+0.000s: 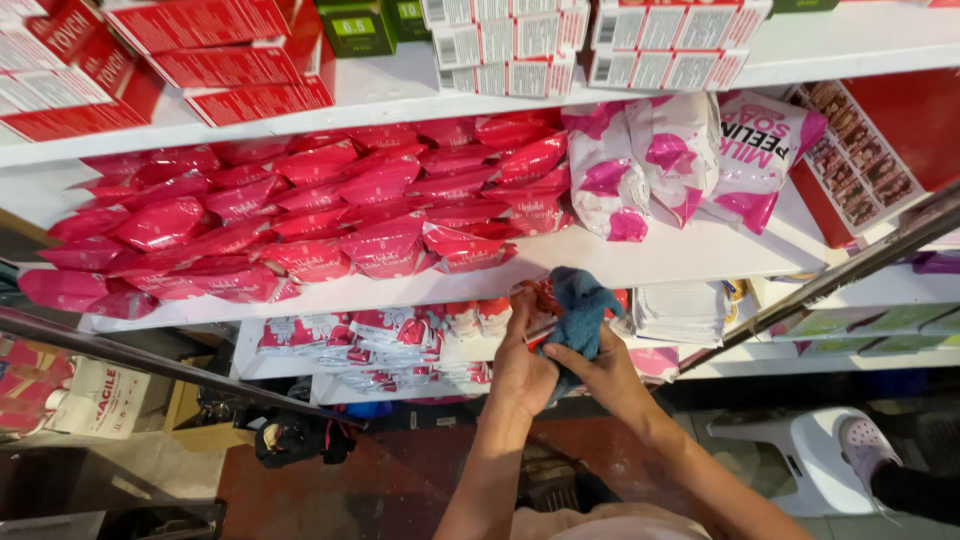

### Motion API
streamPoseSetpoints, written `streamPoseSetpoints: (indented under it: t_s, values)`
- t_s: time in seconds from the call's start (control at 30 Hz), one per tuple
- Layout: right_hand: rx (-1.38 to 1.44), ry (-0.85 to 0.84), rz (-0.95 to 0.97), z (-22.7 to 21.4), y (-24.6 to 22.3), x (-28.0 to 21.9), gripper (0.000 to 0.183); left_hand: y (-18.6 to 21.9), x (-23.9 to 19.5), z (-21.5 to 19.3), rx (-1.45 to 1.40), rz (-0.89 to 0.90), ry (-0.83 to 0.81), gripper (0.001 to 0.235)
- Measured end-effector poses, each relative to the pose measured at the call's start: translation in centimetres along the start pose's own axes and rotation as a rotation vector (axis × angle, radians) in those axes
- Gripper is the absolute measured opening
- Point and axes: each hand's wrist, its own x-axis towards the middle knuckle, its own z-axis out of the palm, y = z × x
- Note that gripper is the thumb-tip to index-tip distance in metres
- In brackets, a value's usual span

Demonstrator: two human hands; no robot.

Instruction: Cleaning and organizing boxes of hair dye on the retail shelves of a beauty supply store.

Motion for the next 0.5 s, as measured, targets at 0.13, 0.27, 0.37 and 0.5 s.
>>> streamPoseSetpoints:
  t_s: [0.13, 0.27, 0.37, 0.5]
  values:
    - [-0.062, 0.049, -0.132, 0.0, -0.5, 0.7, 0.021, 0.1, 0.1, 0.4, -0.005, 0.045, -0.031, 0.039]
    - [-0.101, 0.072, -0.178, -0.9, 0.2, 0.9, 0.017, 0.6, 0.4, -0.3, -0.019, 0.014, -0.079, 0.039]
    - [-0.143, 0.096, -0.147, -1.7, 0.0, 1.2, 0.012, 1.1, 0.8, -1.3, 0.006, 0.011, -0.12, 0.038]
    - [0.011, 0.121, -0.186, -3.7, 0.6, 2.1, 0.012, 2.1, 0.0, -0.9, 0.103, -0.02, -0.058, 0.039]
